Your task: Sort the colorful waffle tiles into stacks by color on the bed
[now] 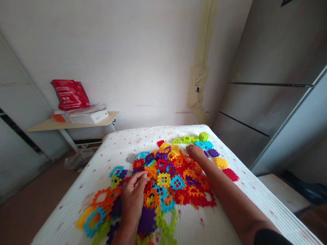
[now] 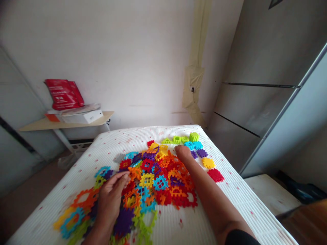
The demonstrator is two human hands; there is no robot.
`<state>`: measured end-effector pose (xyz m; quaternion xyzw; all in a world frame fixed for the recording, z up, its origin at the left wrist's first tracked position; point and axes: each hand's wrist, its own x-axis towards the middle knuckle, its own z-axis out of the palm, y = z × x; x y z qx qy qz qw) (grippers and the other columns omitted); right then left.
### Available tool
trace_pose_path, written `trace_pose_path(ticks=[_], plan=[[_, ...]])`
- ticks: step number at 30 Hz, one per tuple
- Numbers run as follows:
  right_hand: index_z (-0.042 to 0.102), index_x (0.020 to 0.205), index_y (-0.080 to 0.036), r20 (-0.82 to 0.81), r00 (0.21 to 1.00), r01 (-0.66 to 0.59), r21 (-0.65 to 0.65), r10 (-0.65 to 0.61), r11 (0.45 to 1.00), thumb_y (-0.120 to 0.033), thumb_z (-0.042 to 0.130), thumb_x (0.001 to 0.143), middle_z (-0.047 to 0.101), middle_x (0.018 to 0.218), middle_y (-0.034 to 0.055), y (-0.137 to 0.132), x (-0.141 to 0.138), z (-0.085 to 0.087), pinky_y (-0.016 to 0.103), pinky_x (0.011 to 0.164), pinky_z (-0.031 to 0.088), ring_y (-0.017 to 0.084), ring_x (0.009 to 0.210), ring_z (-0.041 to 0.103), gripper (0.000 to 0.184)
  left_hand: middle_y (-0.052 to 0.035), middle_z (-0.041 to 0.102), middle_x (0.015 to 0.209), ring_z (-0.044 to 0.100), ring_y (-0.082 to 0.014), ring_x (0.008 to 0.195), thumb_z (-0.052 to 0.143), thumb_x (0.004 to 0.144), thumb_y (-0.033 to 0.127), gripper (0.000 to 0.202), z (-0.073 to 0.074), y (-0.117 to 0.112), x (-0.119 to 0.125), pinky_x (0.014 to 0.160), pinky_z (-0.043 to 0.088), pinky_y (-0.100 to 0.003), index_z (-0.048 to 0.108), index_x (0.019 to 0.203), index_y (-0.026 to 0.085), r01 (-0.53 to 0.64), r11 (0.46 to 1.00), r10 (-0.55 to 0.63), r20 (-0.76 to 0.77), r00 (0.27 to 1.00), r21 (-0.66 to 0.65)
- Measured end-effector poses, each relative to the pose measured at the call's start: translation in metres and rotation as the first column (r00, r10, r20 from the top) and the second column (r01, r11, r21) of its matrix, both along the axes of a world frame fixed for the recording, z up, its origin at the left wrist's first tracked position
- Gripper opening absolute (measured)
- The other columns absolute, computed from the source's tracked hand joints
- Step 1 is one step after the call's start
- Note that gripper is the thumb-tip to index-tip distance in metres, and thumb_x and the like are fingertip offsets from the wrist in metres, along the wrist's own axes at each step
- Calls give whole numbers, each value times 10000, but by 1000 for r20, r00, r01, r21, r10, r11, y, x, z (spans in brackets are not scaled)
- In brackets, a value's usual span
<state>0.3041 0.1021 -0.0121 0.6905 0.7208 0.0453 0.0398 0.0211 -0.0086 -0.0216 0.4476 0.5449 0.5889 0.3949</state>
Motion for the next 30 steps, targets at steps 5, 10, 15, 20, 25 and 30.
trace_pose_path(ticks=[5,10,15,20,25,30], plan=[[643,1061,-151,-50,998,-24,16,25,1000,-147,424,864,660,1057,138,-9,3,9,276,735,474,214,936,638,294,-38,681,709,629,-159,661,638,700,418,325,5,-3,-1,625,498,-257,683,865,141,-32,998,33,-18,999,54],[628,1137,-193,-184,976,-49,348,119,936,-275,456,862,659,1113,100,-27,12,43,281,707,474,208,883,645,334,-29,671,713,605,-127,643,644,704,382,307,15,-1,-18,619,479,-231,682,884,136,-175,974,171,38,984,142],[688,994,-191,-392,863,-73,529,320,845,-312,527,813,714,835,54,-52,6,79,244,608,447,150,645,625,270,-12,658,660,596,-126,611,644,695,370,278,21,3,-35,618,478,-239,677,844,138,-301,933,305,10,952,195],[689,979,-203,-487,776,-255,337,400,906,-282,548,794,707,778,21,-69,-25,93,211,550,422,111,588,594,245,-31,690,755,632,-162,710,611,720,365,260,20,6,-51,706,497,-280,681,856,154,-367,894,405,-110,908,258],[689,1001,-228,-442,779,-353,278,445,894,-180,524,801,715,892,32,-71,-66,88,240,664,455,135,716,625,264,-75,685,988,610,-210,946,507,806,370,323,15,8,-51,874,458,-357,669,1018,187,-137,940,289,-517,806,311],[683,1011,-206,-355,702,-567,244,617,786,-34,456,790,693,975,66,-65,-103,61,283,874,423,160,941,598,360,-89,529,1323,430,-256,1238,429,867,378,465,9,2,-24,1029,310,-446,497,1304,233,195,965,48,-847,530,176]])
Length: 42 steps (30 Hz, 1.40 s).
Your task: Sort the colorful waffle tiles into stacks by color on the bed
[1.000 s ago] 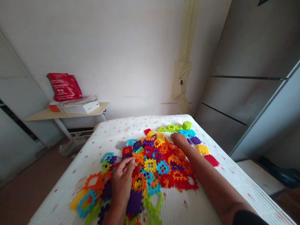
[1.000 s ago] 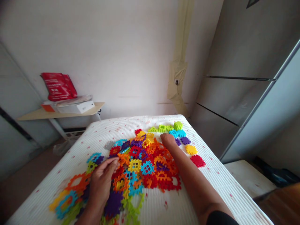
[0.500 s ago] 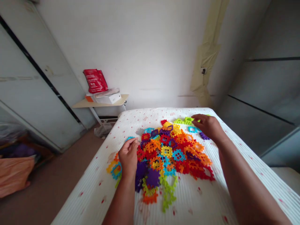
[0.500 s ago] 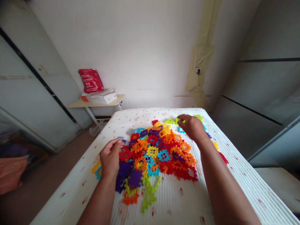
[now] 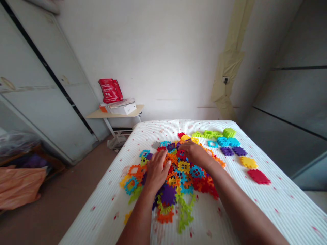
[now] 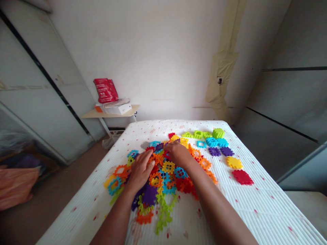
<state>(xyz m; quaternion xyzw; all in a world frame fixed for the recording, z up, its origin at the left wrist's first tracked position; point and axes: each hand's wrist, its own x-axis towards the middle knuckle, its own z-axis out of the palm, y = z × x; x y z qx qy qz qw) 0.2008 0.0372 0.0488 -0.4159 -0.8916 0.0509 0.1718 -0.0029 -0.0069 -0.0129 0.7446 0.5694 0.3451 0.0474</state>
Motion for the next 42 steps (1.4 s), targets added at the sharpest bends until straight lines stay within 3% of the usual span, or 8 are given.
trace_pose_path(ticks=[4,9,12,17,21,32,36,42], plan=[[685,955,-176,97,986,-131,-16,132,991,-15,452,793,690,918,75,7,-9,-20,290,921,385,152,902,602,327,-90,463,1385,384,-297,1274,488,838,431,451,-4,-6,14,1024,265,-505,527,1264,289,10,998,-20,-150,989,-68],[697,852,-178,231,968,107,-39,-96,993,-85,463,818,687,910,95,9,0,-22,289,824,423,203,930,586,254,-81,654,1057,561,-244,1030,496,841,344,251,1,-6,15,933,358,-440,644,998,215,26,998,-33,-95,995,-64],[698,856,-179,261,945,212,-30,-197,977,-123,462,832,686,884,104,9,1,-20,293,769,432,220,894,589,243,-69,666,893,591,-209,892,477,850,319,213,1,-3,13,848,410,-370,642,839,184,63,998,-64,-35,997,-29],[679,1004,-207,62,998,6,63,-10,998,-96,467,833,668,1030,78,7,-11,-28,298,860,393,192,1000,536,294,-68,654,847,590,-186,846,481,838,276,181,-6,1,11,795,433,-315,608,755,177,103,995,-103,35,994,16],[665,1034,-230,65,984,-169,59,165,984,-122,514,827,647,1081,80,5,-22,-38,314,830,391,195,1017,500,278,-48,632,769,580,-173,770,484,826,263,178,-8,1,12,739,433,-301,586,704,185,104,995,-103,39,994,-8],[666,924,-191,144,988,-65,41,58,997,-171,559,801,616,934,69,11,-18,-36,312,819,369,200,951,498,165,-48,660,768,591,-167,757,506,802,261,166,-7,1,14,733,437,-294,611,691,197,93,995,-87,135,987,-38],[673,976,-191,30,998,-57,-20,58,998,-182,608,750,619,909,60,14,-11,-32,305,795,388,193,892,527,235,-47,669,781,606,-167,767,515,799,261,152,-7,2,13,739,445,-295,602,692,197,67,997,-63,142,988,-24],[657,921,-168,-359,929,-146,-125,92,981,-80,587,697,618,855,30,18,-10,-35,234,687,427,135,754,549,251,-40,676,809,617,-178,797,560,754,219,61,-9,2,14,768,458,-320,612,783,203,24,1000,-23,182,983,0]])
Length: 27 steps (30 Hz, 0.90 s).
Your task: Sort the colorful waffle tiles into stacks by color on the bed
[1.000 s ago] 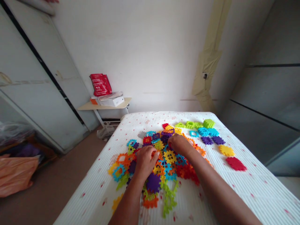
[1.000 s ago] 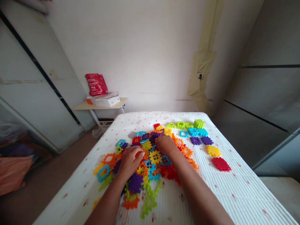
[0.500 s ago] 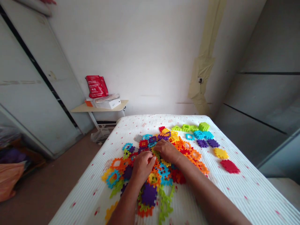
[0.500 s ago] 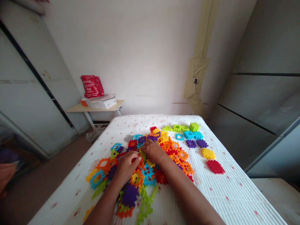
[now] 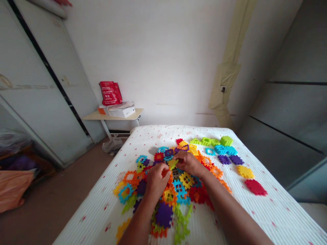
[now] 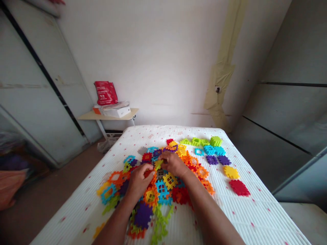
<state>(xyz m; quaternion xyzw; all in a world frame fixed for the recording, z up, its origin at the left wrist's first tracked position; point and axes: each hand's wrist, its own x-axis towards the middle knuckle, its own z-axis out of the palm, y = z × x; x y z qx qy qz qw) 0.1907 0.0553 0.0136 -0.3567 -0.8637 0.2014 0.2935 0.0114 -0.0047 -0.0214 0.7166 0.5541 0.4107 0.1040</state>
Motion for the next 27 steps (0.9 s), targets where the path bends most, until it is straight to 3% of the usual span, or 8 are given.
trace_pose_path(ticks=[5,11,18,23,27], plan=[[621,937,-176,-262,964,-49,-62,31,997,-71,542,699,605,829,12,-6,-12,-5,228,645,449,114,690,543,272,-51,698,884,639,-186,842,566,733,204,172,-1,0,2,793,482,-335,630,893,204,9,999,-2,167,986,-38],[573,1016,-188,-461,883,-180,-159,89,971,-125,526,752,607,849,5,-17,-28,-9,243,683,468,113,740,569,275,-55,694,877,650,-196,844,572,748,301,205,0,-1,1,793,494,-333,623,913,189,21,995,20,413,911,-94],[522,1063,-208,-602,784,-364,-245,154,899,-69,472,728,609,891,-1,-15,-29,-16,275,769,475,117,825,589,366,-63,693,867,648,-198,824,556,769,354,215,6,-3,0,773,492,-322,623,884,185,-60,996,85,421,903,-71],[511,1061,-209,-643,740,-436,-231,200,870,-65,453,723,610,895,0,-16,-33,-19,288,801,471,116,844,594,372,-67,696,889,652,-196,829,566,764,339,235,6,-4,0,769,494,-319,609,939,189,-65,996,84,420,903,-59],[505,1065,-209,-645,748,-398,-248,156,883,-72,445,715,605,958,16,-15,-32,-18,285,763,479,114,810,601,380,-48,688,846,643,-192,817,515,800,334,184,3,-4,-4,752,484,-309,614,871,195,-98,995,102,372,923,-32]])
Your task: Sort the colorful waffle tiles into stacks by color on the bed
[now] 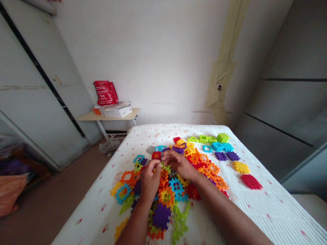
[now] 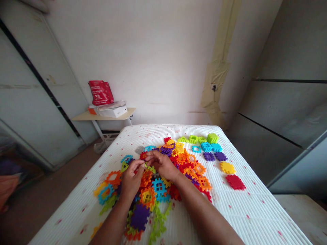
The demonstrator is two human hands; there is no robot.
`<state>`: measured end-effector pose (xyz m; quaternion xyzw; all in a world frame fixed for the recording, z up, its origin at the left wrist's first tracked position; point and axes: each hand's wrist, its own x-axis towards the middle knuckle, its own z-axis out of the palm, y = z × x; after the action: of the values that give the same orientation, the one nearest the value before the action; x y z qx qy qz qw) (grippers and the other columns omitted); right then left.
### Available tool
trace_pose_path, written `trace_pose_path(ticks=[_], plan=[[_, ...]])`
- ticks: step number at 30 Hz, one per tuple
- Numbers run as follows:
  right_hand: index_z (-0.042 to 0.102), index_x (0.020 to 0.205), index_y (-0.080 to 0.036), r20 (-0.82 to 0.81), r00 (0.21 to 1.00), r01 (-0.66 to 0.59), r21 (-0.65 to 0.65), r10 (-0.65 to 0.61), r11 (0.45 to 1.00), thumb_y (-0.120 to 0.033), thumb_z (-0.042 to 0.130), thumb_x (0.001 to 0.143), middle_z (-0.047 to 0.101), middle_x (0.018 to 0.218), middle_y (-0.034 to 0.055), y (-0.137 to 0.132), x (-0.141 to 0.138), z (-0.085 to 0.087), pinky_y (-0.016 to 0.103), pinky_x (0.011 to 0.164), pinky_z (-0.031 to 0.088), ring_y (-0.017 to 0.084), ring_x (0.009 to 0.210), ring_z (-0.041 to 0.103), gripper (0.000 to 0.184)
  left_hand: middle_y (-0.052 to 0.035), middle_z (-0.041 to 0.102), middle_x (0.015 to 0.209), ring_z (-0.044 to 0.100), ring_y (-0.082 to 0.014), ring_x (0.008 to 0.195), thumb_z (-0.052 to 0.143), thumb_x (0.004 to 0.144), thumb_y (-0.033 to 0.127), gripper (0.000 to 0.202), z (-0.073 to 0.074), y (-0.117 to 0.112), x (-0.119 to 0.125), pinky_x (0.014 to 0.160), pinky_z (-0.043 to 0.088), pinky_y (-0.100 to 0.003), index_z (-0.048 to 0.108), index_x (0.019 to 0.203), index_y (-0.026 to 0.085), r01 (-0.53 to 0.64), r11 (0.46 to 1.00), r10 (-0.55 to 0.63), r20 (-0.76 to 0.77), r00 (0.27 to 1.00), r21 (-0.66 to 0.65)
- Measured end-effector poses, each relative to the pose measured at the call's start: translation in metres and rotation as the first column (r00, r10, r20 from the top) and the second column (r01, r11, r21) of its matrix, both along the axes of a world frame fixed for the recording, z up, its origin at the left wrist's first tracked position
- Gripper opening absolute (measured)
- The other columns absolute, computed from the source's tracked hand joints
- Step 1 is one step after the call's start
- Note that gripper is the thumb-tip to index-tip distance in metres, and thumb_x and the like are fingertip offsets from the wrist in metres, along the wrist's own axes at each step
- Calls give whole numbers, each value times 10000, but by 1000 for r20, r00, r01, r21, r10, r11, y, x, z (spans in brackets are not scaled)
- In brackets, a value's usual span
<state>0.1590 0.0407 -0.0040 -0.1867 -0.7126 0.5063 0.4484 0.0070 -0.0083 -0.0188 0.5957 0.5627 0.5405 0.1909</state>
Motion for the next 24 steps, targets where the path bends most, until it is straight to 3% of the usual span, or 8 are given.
trace_pose_path(ticks=[3,6,9,15,19,24], plan=[[542,987,-200,62,979,195,25,-197,980,-90,445,725,605,912,12,3,8,6,256,690,473,107,741,589,300,-40,682,836,637,-187,815,529,794,329,173,-3,2,-2,759,478,-300,616,862,195,-49,999,48,56,997,9],[590,866,-192,162,900,381,158,-404,911,-137,507,749,597,774,-3,5,18,14,236,631,446,110,675,555,154,-33,670,805,631,-176,780,566,773,336,170,-5,3,-3,739,477,-282,610,845,189,-75,997,73,174,982,6],[620,809,-187,264,841,375,344,-472,861,-195,583,762,620,788,18,2,24,20,255,674,447,131,712,566,61,-23,661,757,628,-163,732,592,754,340,173,-3,4,-2,706,477,-264,597,820,180,-69,998,69,302,951,-10],[635,980,-194,432,693,286,569,-577,771,-254,575,818,653,974,81,-8,14,20,301,806,445,187,909,589,182,-8,657,709,625,-150,680,640,709,336,187,4,2,2,653,475,-244,582,785,175,-37,998,51,433,900,-41],[623,1002,-199,476,676,295,525,-562,799,-191,566,807,653,920,50,-9,10,18,263,762,442,158,838,587,204,10,638,677,611,-135,657,647,702,315,157,6,1,5,636,465,-228,580,750,182,-16,999,30,437,899,-36],[532,1162,-209,455,784,356,229,-423,906,-146,604,742,630,919,15,-7,12,18,219,615,432,96,648,541,431,1,657,671,633,-152,665,670,662,319,186,7,1,6,643,473,-243,586,743,175,-23,999,46,554,831,-49]])
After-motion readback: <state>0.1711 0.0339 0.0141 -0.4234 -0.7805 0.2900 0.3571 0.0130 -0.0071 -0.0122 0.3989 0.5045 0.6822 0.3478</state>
